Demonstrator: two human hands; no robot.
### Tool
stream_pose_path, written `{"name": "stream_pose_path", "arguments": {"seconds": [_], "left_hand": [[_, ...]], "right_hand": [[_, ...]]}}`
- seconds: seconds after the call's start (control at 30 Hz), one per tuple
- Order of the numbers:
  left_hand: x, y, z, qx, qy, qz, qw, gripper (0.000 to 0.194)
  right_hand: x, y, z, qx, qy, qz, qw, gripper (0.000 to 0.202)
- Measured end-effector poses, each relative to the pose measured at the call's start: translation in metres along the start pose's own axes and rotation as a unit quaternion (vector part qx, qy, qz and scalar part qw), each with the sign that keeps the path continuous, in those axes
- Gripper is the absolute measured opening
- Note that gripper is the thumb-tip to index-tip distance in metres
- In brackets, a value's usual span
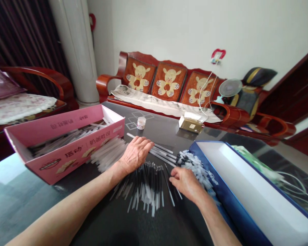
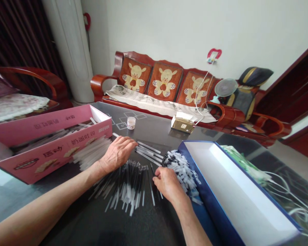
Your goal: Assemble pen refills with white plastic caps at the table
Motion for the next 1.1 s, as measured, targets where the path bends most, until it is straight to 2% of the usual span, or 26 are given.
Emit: {"name": "stream_pose_path", "arguments": {"seconds": [0.17,0.3,0.4,0.47,0.53,0.6,0.67,0.77,0.83,0.87,0.9,1.0,1.07,1.1], "left_hand": [[0.000,0.002,-0.001,-0.079,0.103,0.000,0.992,0.026],[0.001,0.002,-0.002,-0.128,0.220,0.082,0.964,0.019],[0.002,0.002,-0.004,-0.155,0.309,0.175,0.922,0.016],[0.001,0.001,-0.006,-0.169,0.380,0.219,0.883,0.016],[-0.001,0.000,-0.009,-0.178,0.462,0.247,0.833,0.017],[-0.005,-0.002,-0.012,-0.177,0.534,0.271,0.781,0.019],[-0.008,-0.003,-0.014,-0.171,0.585,0.298,0.734,0.021],[-0.008,-0.003,-0.018,-0.153,0.621,0.326,0.696,0.024],[-0.006,-0.002,-0.021,-0.129,0.615,0.330,0.705,0.023],[-0.005,-0.001,-0.022,-0.113,0.597,0.330,0.723,0.022],[-0.004,0.000,-0.022,-0.094,0.565,0.329,0.750,0.021],[-0.003,0.002,-0.017,-0.013,0.393,0.298,0.870,0.015],[-0.006,0.000,-0.011,0.047,0.261,0.235,0.935,0.017],[-0.009,0.000,-0.008,0.076,0.208,0.198,0.955,0.019]], "right_hand": [[0.014,0.020,-0.013,0.046,-0.121,0.015,0.992,0.023],[0.023,0.020,-0.013,0.078,-0.201,0.008,0.976,0.023],[0.019,0.011,-0.011,0.023,-0.241,-0.014,0.970,0.021],[0.017,0.001,-0.011,-0.030,-0.307,-0.058,0.949,0.019],[0.017,-0.011,-0.012,-0.080,-0.410,-0.115,0.901,0.021],[0.020,-0.023,-0.014,-0.111,-0.523,-0.159,0.830,0.025],[0.024,-0.033,-0.016,-0.117,-0.622,-0.182,0.752,0.024],[0.027,-0.044,-0.017,-0.134,-0.725,-0.191,0.648,0.017],[0.025,-0.047,-0.018,-0.157,-0.763,-0.188,0.598,0.011],[0.024,-0.047,-0.018,-0.166,-0.775,-0.186,0.581,0.010],[0.023,-0.047,-0.018,-0.170,-0.785,-0.184,0.567,0.010],[0.019,-0.047,-0.019,-0.168,-0.806,-0.181,0.537,0.011],[0.018,-0.046,-0.021,-0.166,-0.811,-0.174,0.533,0.014],[0.018,-0.045,-0.023,-0.166,-0.809,-0.165,0.540,0.016]]}}
Point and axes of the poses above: each hand's wrist, its own y-axis away from the middle knuckle, its own z-axis out of the back of the hand, x = y × z, the point moved 2 cm from there along -y, towards the middle knuckle, and after that the axes turned 3 degrees about -x, right-handed, at the moved point
